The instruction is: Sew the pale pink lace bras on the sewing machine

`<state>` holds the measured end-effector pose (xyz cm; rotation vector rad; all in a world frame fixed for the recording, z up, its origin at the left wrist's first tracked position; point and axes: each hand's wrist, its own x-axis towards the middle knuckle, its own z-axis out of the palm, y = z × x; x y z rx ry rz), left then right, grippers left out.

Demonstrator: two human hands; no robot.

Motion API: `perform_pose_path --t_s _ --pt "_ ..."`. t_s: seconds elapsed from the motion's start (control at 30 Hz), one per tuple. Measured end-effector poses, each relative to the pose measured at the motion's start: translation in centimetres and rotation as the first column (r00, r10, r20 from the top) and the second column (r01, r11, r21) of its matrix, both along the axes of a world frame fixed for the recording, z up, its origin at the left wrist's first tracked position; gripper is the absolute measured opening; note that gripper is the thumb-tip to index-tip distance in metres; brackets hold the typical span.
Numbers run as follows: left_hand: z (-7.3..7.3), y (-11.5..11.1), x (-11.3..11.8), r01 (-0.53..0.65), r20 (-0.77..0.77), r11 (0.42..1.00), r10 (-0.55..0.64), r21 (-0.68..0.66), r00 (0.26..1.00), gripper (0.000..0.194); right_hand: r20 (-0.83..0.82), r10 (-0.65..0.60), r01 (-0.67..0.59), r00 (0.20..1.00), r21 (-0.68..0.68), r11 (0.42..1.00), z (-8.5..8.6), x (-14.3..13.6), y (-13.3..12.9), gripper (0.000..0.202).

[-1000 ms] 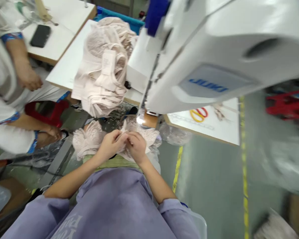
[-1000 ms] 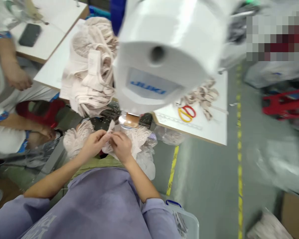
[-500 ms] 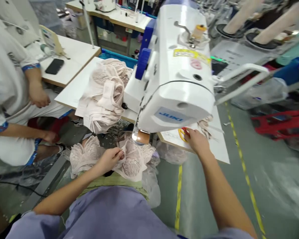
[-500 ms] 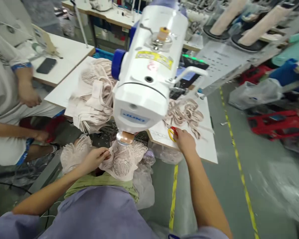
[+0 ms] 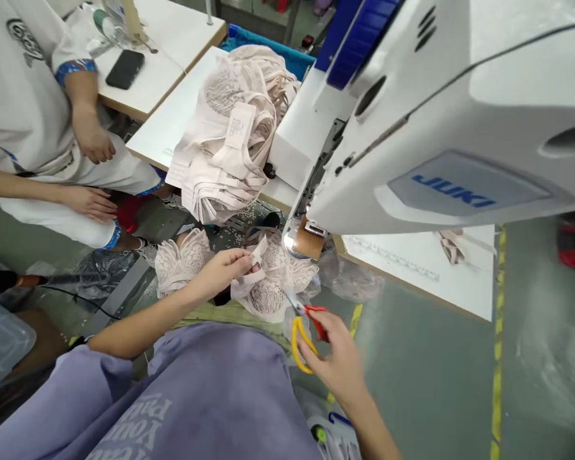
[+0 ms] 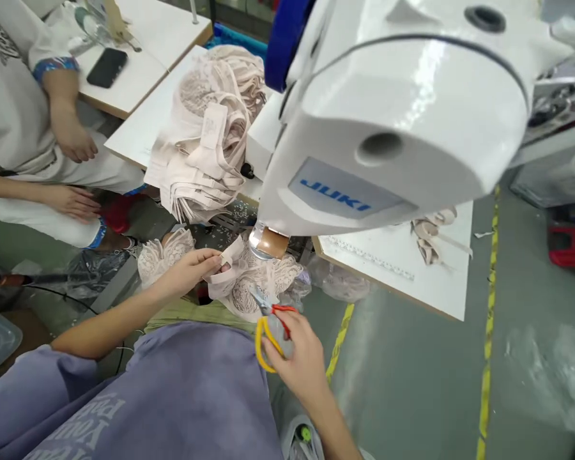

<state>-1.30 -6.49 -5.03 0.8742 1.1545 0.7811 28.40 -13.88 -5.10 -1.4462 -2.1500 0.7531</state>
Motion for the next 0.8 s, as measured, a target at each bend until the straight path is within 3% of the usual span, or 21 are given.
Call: perform_pose_path --t_s 0.1,0.27,0.4,0.6,0.8 --pt "0.6 0.0 0.0 0.003 0.015 1.000 -0.003 -0.009 1.000 0.038 0.025 0.021 -0.025 0.999 0.141 0.990 -0.4 -3.6 1.5 0.038" --pt "2.3 -0.2 -0.1 0.123 -0.183 0.989 -0.107 0.079 0.977 0.031 0.015 0.062 -0.064 0.998 0.126 0.990 -0.8 -6.1 4.0 0.039" --pt "2.5 -0.2 -0.3 0.187 -0.346 0.971 -0.126 0.151 0.930 0.020 -0.048 0.108 -0.104 0.993 0.073 0.992 -0.9 -6.3 4.5 0.037" --pt "2.1 0.1 -0.8 0.166 -0.261 0.973 -0.121 0.161 0.958 0.026 -0.214 -0.059 0.045 0.975 -0.069 0.997 -2.1 -4.7 2.5 0.036" --pt "2.6 0.7 -1.2 0.199 -0.281 0.959 -0.137 0.204 0.950 0.033 -0.273 -0.035 0.016 0.961 -0.069 0.997 -3.2 -5.3 1.7 0.055"
